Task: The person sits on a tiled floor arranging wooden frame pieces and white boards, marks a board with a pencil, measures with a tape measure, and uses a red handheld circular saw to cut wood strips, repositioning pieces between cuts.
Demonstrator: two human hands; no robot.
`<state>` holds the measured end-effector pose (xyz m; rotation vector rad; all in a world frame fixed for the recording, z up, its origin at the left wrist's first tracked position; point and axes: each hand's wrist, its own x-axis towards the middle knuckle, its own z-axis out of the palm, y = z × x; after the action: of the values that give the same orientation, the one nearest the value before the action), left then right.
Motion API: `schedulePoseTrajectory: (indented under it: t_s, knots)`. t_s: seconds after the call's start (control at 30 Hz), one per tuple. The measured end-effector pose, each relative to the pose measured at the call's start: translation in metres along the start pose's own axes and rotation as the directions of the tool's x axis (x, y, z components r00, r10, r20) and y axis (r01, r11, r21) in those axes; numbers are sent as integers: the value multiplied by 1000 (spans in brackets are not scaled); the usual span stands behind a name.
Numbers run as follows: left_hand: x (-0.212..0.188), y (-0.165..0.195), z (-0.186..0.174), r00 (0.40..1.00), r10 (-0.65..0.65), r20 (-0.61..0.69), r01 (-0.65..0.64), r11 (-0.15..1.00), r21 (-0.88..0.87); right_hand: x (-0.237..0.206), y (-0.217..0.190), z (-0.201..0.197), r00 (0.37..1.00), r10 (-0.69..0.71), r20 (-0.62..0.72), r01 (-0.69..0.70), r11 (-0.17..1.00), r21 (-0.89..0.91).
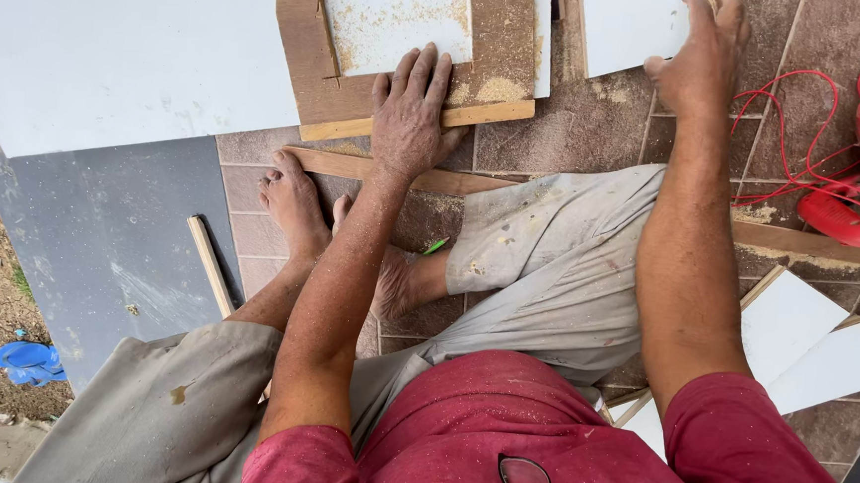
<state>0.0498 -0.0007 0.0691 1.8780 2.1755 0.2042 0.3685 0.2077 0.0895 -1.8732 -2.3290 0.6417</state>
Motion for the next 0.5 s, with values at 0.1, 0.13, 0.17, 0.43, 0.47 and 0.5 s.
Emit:
schedulePoseTrajectory:
  t_s: [0.1, 0.13, 0.17, 0.43, 0.47, 0.5]
  knots:
    - [0, 0, -1, 1000, 6, -2, -6, 1000, -19, 1, -8, 8, 997, -73, 14, 72, 997, 37]
    - [0, 0, -1, 1000, 9, -8, -9, 1000, -11, 2, -13, 14, 998, -50, 32, 50, 999, -1]
    - [0, 1, -2, 1000, 13, -13, -13, 1000, -2, 4, -16, 19, 999, -25, 48, 27, 999, -38]
    - [-1, 4, -6, 1000, 5, -28, -6, 1000, -18, 28, -35, 48, 995, 75, 69, -67, 991, -114]
    - [-1, 4, -8, 1000, 6, -27, -6, 1000, -15, 28, -39, 48, 994, 83, 72, -74, 989, -125]
    - [0, 5, -10, 1000, 9, -27, -9, 1000, -11, 27, -42, 46, 993, 93, 73, -83, 987, -135]
